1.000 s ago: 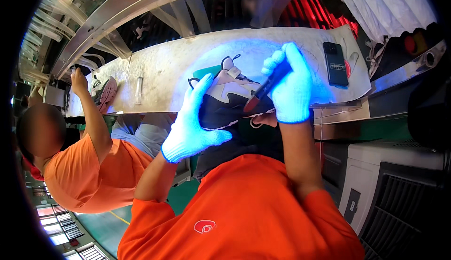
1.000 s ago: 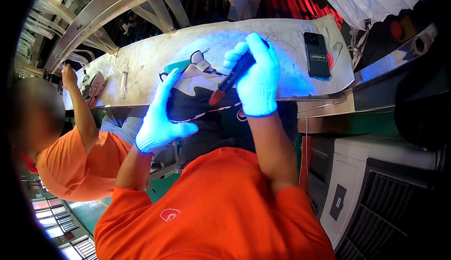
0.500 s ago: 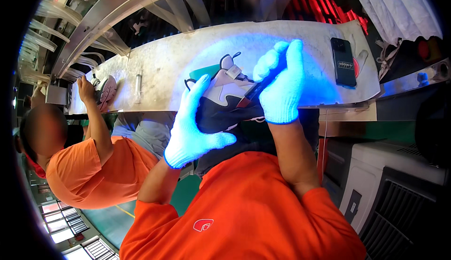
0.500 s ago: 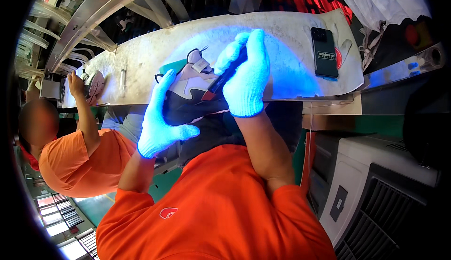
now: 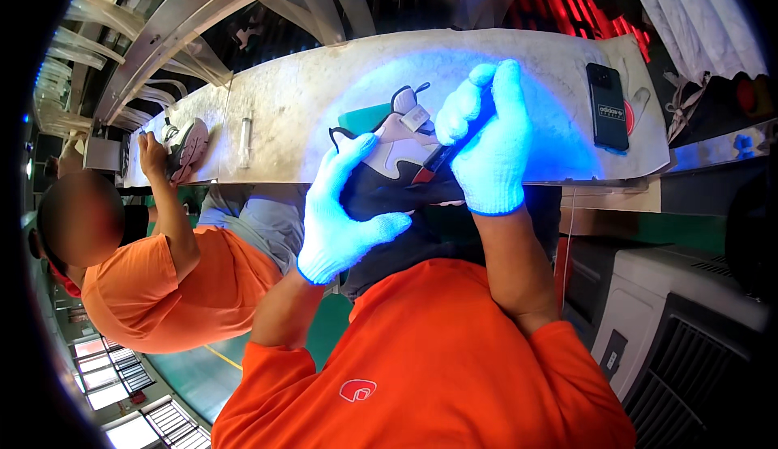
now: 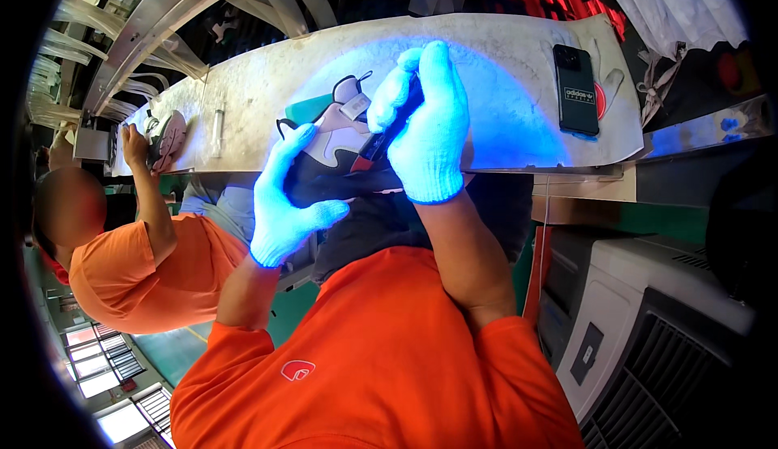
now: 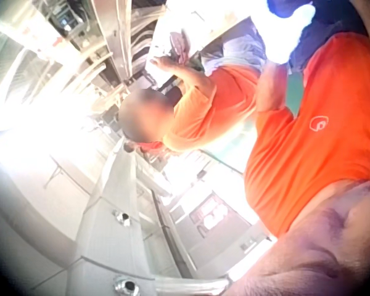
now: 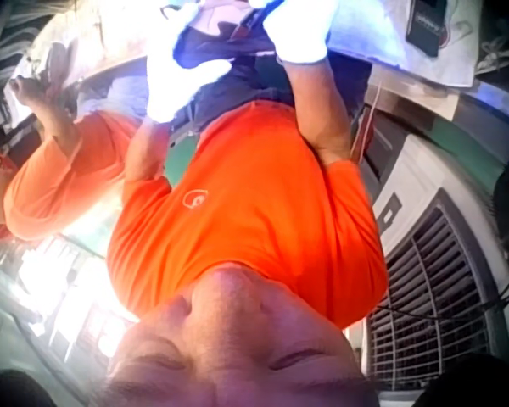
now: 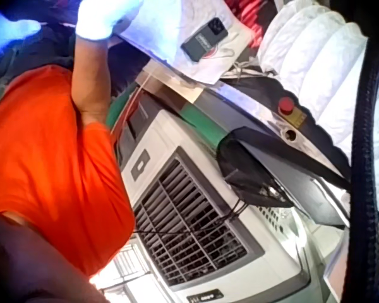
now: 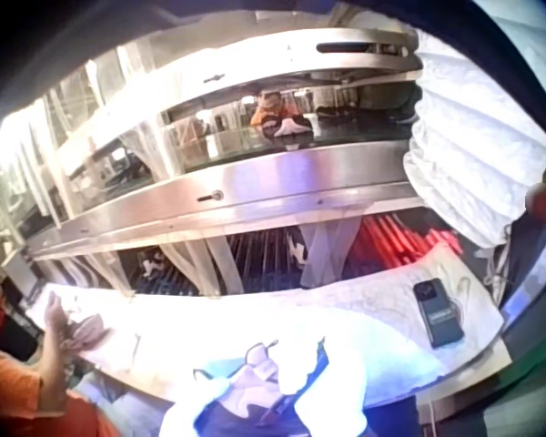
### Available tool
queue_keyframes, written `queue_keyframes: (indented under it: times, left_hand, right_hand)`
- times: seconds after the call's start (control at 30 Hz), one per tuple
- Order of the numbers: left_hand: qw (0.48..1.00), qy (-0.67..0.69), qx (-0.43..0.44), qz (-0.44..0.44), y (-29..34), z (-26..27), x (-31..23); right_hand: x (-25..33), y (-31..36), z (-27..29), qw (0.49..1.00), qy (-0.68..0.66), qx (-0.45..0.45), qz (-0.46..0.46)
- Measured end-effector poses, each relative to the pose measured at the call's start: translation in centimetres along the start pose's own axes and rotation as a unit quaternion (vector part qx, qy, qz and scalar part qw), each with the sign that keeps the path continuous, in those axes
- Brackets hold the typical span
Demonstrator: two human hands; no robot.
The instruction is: The person cleans a white and black sneaker using a small black tool and a white cloth. They repeatedly scrub the shoe's upper and sole, then wipe it down with the cloth. The person handles the shoe one at a time, rotating it to access different areas.
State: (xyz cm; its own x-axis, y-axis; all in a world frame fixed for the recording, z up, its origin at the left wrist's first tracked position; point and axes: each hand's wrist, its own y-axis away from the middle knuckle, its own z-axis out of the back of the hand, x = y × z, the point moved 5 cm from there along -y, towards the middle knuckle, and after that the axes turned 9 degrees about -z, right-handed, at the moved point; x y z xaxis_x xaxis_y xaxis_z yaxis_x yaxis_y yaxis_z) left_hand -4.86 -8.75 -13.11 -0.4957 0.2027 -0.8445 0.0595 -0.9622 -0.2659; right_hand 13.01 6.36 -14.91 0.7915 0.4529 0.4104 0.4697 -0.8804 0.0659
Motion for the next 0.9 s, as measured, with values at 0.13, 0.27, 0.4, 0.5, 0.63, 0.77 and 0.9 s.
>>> queue_keyframes:
  times: [0.13, 0.27, 0.4, 0.5, 0.63, 0.77, 0.9]
  left_hand:
    - [0.999, -0.031, -0.013, -0.04, 0.4, -0.1, -0.4]
    - [0.999, 0.008, -0.02, -0.024, 0.3, -0.2, -0.5]
    - [0.996, 0.067, -0.047, 0.027, 0.7, -0.3, 0.4]
    - [0.996, 0.064, -0.057, 0.02, 0.7, -0.5, 0.3]
    - [0.998, 0.045, -0.038, 0.01, 0.8, -0.4, 0.1]
    - [0.999, 0.047, -0.014, 0.002, 0.9, -0.1, 0.4]
    - [0.959, 0.242, -0.075, 0.129, 0.8, -0.3, 0.3]
  right_hand:
    - [0.5, 1.2, 0.5, 0.999, -0.027, -0.027, 0.028]
    - [1.3, 1.0, 1.1, 0.997, -0.006, 0.044, 0.056]
    - [1.2, 0.5, 0.5, 0.989, 0.008, 0.136, 0.05]
    - [0.9, 0.1, 0.8, 0.997, 0.018, 0.07, 0.036]
    - [0.9, 0.2, 0.7, 0.996, 0.08, -0.011, 0.027]
    - [1.0, 0.8, 1.0, 0.995, 0.088, -0.036, 0.029]
    - [0.3, 1.9, 0.6, 0.997, 0.06, 0.003, 0.047]
